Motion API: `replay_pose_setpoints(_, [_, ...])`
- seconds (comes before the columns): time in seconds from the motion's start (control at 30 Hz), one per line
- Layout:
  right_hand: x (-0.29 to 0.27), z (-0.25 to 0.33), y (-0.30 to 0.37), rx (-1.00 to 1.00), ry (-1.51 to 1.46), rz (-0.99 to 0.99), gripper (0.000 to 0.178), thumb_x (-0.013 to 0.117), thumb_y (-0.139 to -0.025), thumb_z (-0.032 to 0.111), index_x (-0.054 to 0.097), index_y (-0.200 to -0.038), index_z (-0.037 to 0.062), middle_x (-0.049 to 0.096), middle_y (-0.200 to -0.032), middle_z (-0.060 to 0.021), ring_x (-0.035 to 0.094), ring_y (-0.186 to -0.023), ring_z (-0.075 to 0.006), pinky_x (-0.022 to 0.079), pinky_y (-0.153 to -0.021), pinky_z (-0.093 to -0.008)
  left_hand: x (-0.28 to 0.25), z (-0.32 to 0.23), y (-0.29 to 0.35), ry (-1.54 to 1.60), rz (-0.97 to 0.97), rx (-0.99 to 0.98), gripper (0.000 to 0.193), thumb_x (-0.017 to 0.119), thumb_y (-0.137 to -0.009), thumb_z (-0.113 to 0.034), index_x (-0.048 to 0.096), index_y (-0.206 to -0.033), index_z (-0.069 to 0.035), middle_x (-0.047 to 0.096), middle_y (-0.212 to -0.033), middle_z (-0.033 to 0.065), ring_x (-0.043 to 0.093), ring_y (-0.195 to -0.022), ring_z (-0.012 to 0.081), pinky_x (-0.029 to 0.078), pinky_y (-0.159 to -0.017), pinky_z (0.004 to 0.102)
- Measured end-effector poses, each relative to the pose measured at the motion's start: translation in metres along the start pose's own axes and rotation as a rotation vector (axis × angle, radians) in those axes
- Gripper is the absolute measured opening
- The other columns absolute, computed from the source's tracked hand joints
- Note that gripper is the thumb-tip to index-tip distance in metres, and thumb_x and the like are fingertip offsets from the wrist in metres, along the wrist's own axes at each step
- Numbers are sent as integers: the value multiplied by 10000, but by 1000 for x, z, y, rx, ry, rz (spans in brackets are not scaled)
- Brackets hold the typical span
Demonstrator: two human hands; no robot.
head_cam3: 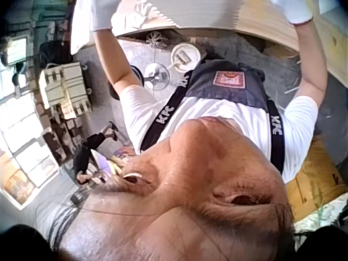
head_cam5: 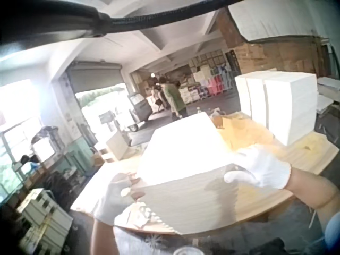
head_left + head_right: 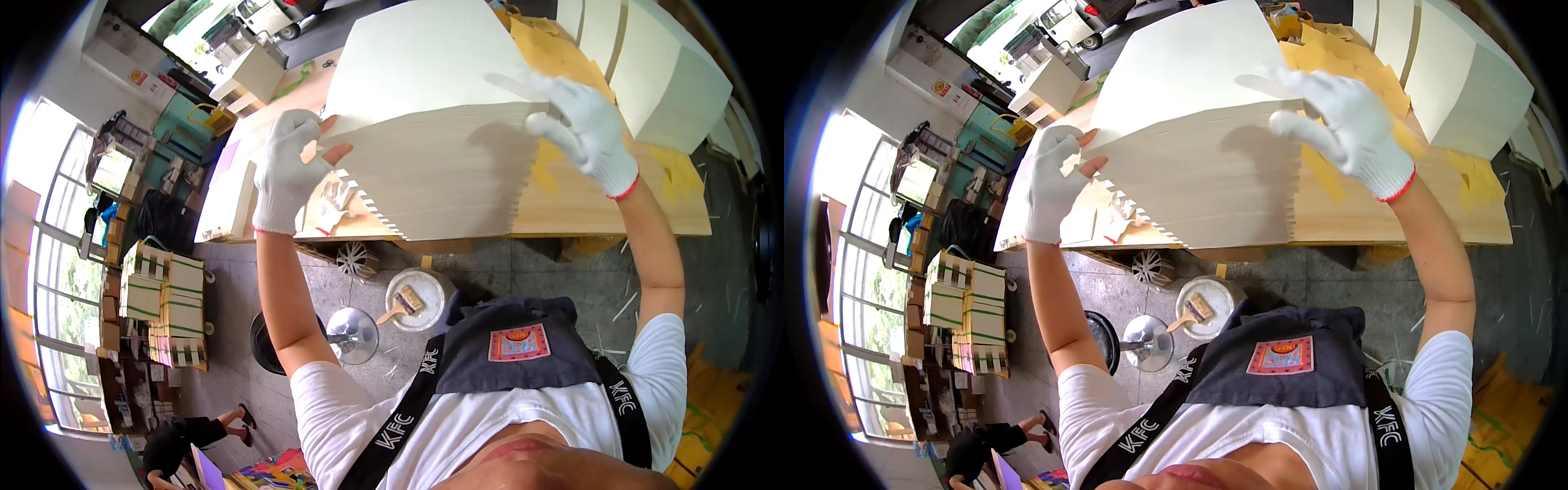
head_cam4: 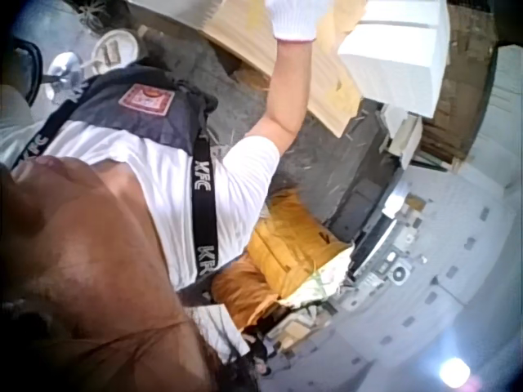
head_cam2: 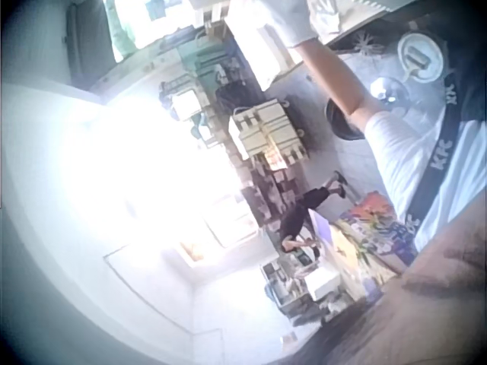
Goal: The person assembles white paper boxes by folding flaps and inserting them into a stack. They repeatedly pick up flat sheets, fold them into box shapes, and place them into a growing pile on the table.
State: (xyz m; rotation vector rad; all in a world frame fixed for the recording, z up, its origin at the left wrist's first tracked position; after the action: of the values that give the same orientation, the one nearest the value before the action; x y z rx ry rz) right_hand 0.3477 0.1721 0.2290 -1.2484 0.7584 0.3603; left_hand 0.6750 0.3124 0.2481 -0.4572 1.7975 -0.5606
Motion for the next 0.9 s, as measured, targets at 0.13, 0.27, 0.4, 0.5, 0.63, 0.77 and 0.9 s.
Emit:
replay_pose_setpoints(0.13, [-7, -33, -24, 12, -261, -168, 366, 508, -1041, 196, 615, -1347, 28, 666, -1216, -130, 608, -1115, -245, 444, -1007, -367, 8, -33, -8, -397, -254, 291, 365, 843, -771, -326, 723, -992, -61, 654, -1183, 100, 594, -1147, 278, 498, -943, 413])
replay_pose_setpoints(0.27, [21, -40, -46, -132, -380, 76, 391, 443, -1059, 234, 631, -1344, 44, 589, -1415, -133, 478, -1354, -276, 278, -1196, -379, 43, -70, -15, -354, -115, 316, 572, 818, -723, -423, 684, -1181, -107, 649, -1261, 97, 592, -1157, 302, 468, -1002, 418])
replay_pose_setpoints(0.4, [40, -25, -46, -204, -174, 247, 415, 380, -1052, 217, 660, -1327, 83, 573, -1441, -135, 460, -1367, -311, 248, -1215, -412, 58, -75, -2, -265, -185, 246, 573, 811, -734, -414, 678, -1202, -112, 640, -1291, 102, 579, -1201, 319, 449, -1039, 444])
replay_pose_setpoints(0.5, [38, -21, -42, -181, -183, 255, 426, 381, -1033, 224, 673, -1316, 99, 561, -1454, -143, 441, -1385, -326, 247, -1218, -419, 61, -79, 4, -271, -165, 196, 594, 822, -723, -409, 675, -1217, -113, 628, -1331, 109, 568, -1248, 333, 424, -1085, 472])
replay_pose_setpoints(0.63, [49, -44, -39, -250, -234, 259, 426, 424, -1025, 256, 643, -1350, 90, 543, -1471, -138, 426, -1406, -314, 238, -1224, -415, 67, -83, -1, -258, -214, 160, 607, 831, -718, -411, 680, -1226, -116, 644, -1317, 115, 589, -1234, 341, 422, -1094, 491])
replay_pose_setpoints(0.77, [49, -82, -25, 119, -844, 94, 474, 412, -1065, 312, 534, -1450, 63, 514, -1501, -96, 416, -1424, -261, 243, -1222, -406, 80, -80, -2, -357, -282, 139, 607, 834, -710, -410, 687, -1218, -111, 671, -1275, 129, 608, -1231, 344, 419, -1120, 491])
replay_pose_setpoints(0.9, [114, -178, 2, 392, -1326, -329, 540, 422, -1089, 386, 459, -1502, 40, 494, -1514, -56, 400, -1439, -201, 275, -1210, -383, 94, -81, 3, -325, -383, 77, 688, 668, -872, -589, 611, -1318, -68, 601, -1369, 182, 509, -1341, 388, 321, -1181, 541])
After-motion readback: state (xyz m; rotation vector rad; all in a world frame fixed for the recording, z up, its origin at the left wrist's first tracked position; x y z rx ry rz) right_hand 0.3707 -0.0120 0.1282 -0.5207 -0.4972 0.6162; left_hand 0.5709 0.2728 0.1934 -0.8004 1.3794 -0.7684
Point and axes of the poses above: each hand's wrist, its own y-axis away from the middle knuckle, its own x-axis out of the palm, z = x × y, the point moved 5 cm from there along -y, towards the middle knuckle
